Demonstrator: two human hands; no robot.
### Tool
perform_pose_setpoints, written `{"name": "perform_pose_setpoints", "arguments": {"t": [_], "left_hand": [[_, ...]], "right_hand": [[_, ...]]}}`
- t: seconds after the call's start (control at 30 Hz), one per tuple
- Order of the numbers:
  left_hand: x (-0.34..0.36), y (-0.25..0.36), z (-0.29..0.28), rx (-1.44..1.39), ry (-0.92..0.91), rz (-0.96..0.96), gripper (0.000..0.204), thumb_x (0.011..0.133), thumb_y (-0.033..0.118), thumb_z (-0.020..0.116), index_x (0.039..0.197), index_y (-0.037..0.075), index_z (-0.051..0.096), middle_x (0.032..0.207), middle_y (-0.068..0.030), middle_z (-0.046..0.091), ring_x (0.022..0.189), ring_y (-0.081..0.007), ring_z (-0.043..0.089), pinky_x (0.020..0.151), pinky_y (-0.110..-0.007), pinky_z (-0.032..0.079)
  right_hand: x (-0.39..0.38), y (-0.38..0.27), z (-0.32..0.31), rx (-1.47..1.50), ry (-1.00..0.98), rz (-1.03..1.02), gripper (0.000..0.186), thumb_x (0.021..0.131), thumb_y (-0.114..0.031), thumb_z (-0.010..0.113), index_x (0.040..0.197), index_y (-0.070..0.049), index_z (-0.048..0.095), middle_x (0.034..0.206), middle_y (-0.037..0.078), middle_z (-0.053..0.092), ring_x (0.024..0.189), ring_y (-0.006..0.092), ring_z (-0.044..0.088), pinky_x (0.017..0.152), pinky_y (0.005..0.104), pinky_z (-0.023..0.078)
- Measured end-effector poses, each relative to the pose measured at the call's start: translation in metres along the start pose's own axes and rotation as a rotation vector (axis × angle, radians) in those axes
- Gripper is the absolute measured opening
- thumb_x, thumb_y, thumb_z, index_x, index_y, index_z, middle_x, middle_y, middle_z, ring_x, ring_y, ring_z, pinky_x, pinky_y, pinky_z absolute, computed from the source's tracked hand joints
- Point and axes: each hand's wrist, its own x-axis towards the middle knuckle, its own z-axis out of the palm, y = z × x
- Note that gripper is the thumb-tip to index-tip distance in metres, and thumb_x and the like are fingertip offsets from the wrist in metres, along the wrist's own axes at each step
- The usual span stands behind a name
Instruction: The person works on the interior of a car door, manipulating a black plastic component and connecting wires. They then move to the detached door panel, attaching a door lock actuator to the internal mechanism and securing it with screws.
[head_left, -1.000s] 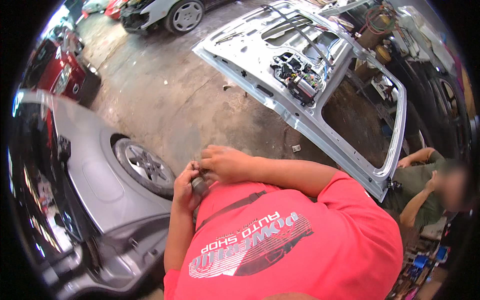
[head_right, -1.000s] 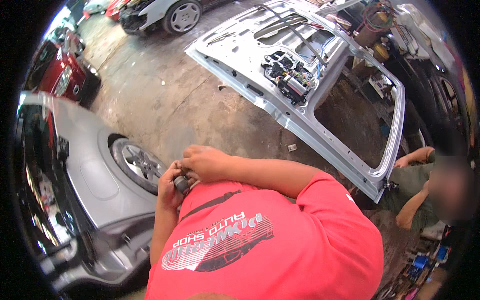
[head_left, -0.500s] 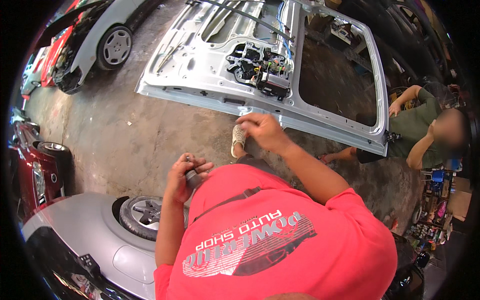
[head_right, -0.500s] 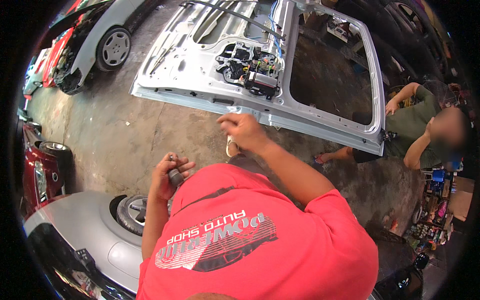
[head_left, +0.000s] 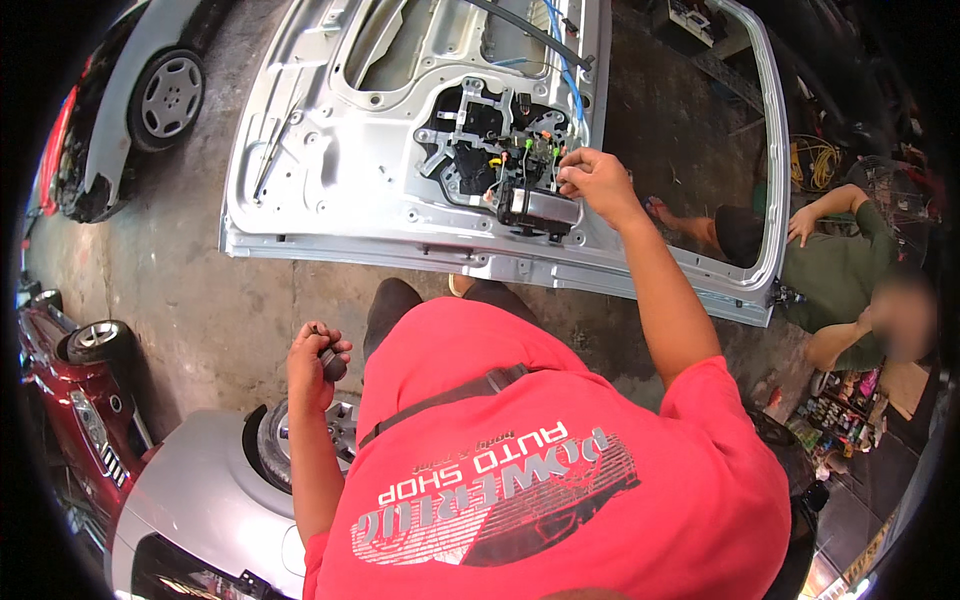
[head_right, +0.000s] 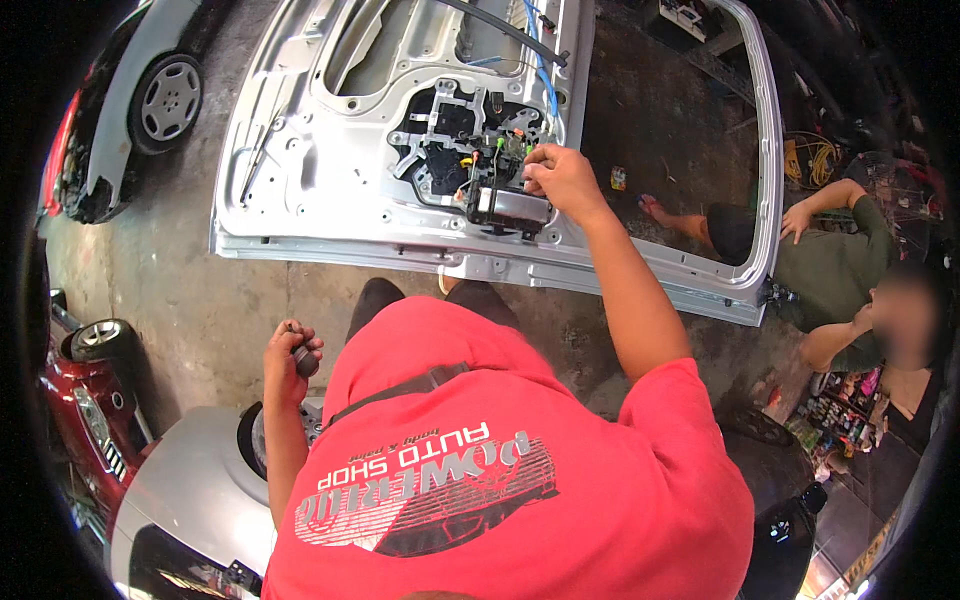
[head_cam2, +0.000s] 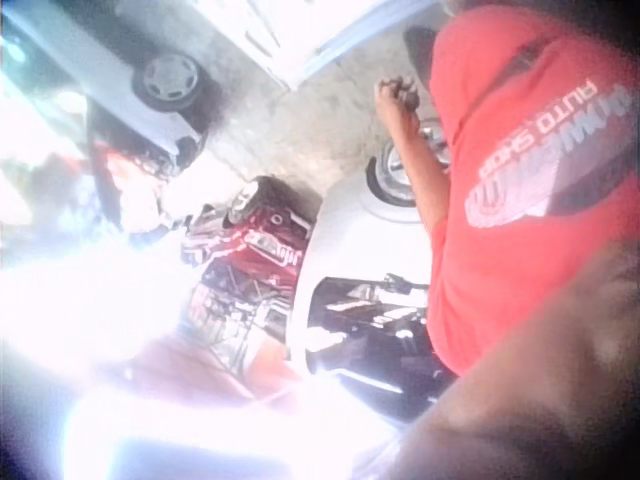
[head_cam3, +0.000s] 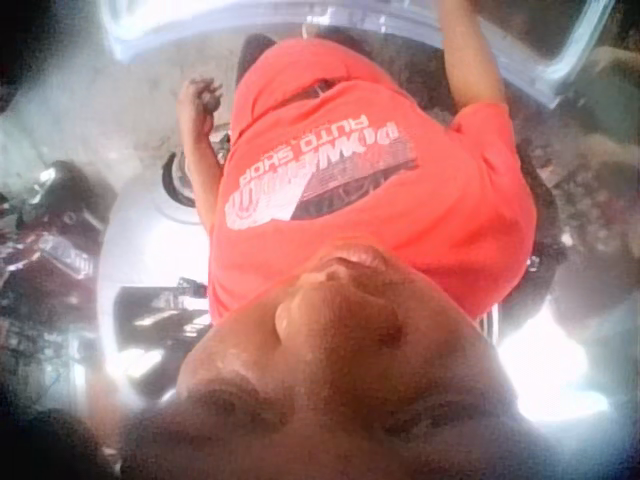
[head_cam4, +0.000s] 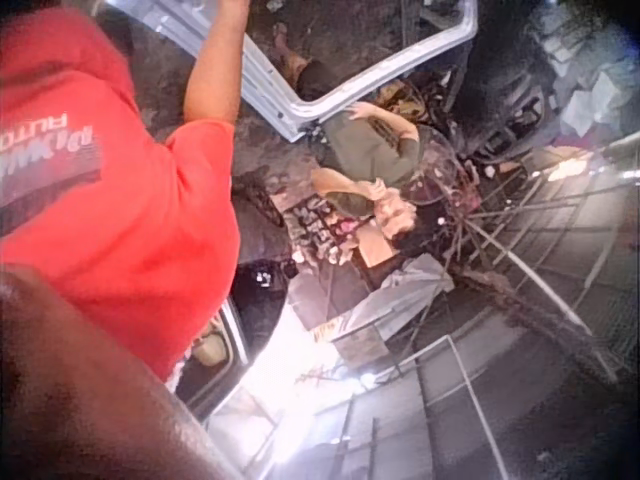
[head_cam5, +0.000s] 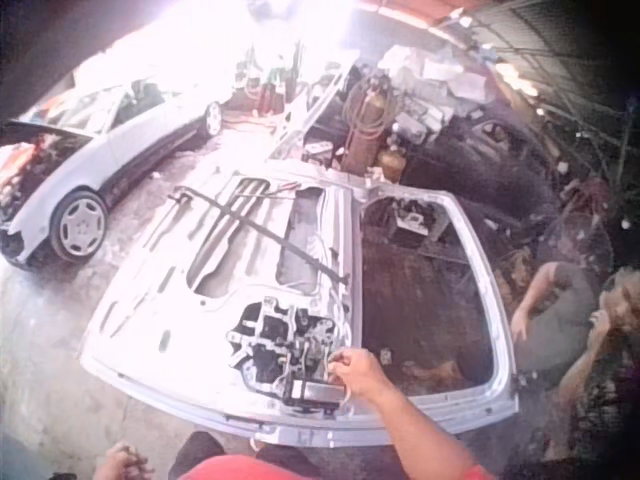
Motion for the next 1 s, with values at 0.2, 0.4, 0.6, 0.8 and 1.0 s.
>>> {"name": "perform_pose_setpoints", "arguments": {"t": [0.2, 0.4, 0.6, 0.8, 1.0], "left_hand": [[0.041, 0.042, -0.006, 0.095, -0.021, -0.107, 0.01, 0.094, 0.003, 0.05, 0.099, 0.009, 0.056, 0.092, -0.0081, 0.062, 0.077, -0.0221, 0.07, 0.063, -0.034, 0.058], [0.084, 0.111, -0.016, 0.211, -0.064, -0.004, 0.008, 0.094, 0.006, 0.052, 0.1, 0.011, 0.055, 0.092, -0.0061, 0.06, 0.076, -0.0188, 0.066, 0.061, -0.031, 0.057], [0.094, 0.144, -0.042, 0.119, -0.017, 0.015, 0.009, 0.095, 0.004, 0.052, 0.099, 0.01, 0.057, 0.092, -0.0061, 0.062, 0.077, -0.0187, 0.067, 0.062, -0.029, 0.056], [0.084, 0.125, -0.055, 0.123, 0.019, -0.063, 0.008, 0.094, 0.005, 0.053, 0.098, 0.012, 0.056, 0.092, -0.005, 0.061, 0.075, -0.0173, 0.065, 0.06, -0.029, 0.056], [0.082, 0.103, -0.06, 0.075, 0.029, -0.109, 0.009, 0.094, 0.004, 0.052, 0.098, 0.011, 0.056, 0.091, -0.0057, 0.061, 0.075, -0.0174, 0.066, 0.059, -0.029, 0.056]], "right_hand": [[0.047, 0.016, 0.017, -0.223, -0.049, 0.021, 0.017, 0.092, -0.009, 0.077, 0.105, 0.001, 0.077, 0.083, 0.008, 0.075, 0.072, 0.0152, 0.073, 0.068, 0.0332, 0.058], [0.063, -0.001, 0.041, -0.431, -0.178, 0.061, 0.019, 0.09, -0.007, 0.074, 0.107, -0.001, 0.079, 0.092, 0.014, 0.079, 0.08, 0.0243, 0.077, 0.077, 0.0396, 0.061], [0.081, 0.009, 0.059, -0.912, -0.245, -0.146, 0.016, 0.089, -0.014, 0.076, 0.103, -0.013, 0.084, 0.111, 0.015, 0.072, 0.114, 0.0364, 0.068, 0.104, 0.0451, 0.053], [0.085, 0.027, 0.052, -0.829, -0.237, -0.067, 0.02, 0.084, -0.02, 0.084, 0.103, -0.016, 0.085, 0.114, 0.013, 0.063, 0.126, 0.0338, 0.057, 0.119, 0.0471, 0.038], [0.098, 0.033, 0.054, -0.865, -0.297, -0.052, 0.019, 0.083, -0.023, 0.084, 0.102, -0.018, 0.087, 0.118, 0.016, 0.065, 0.12, 0.036, 0.061, 0.111, 0.0452, 0.047]]}}
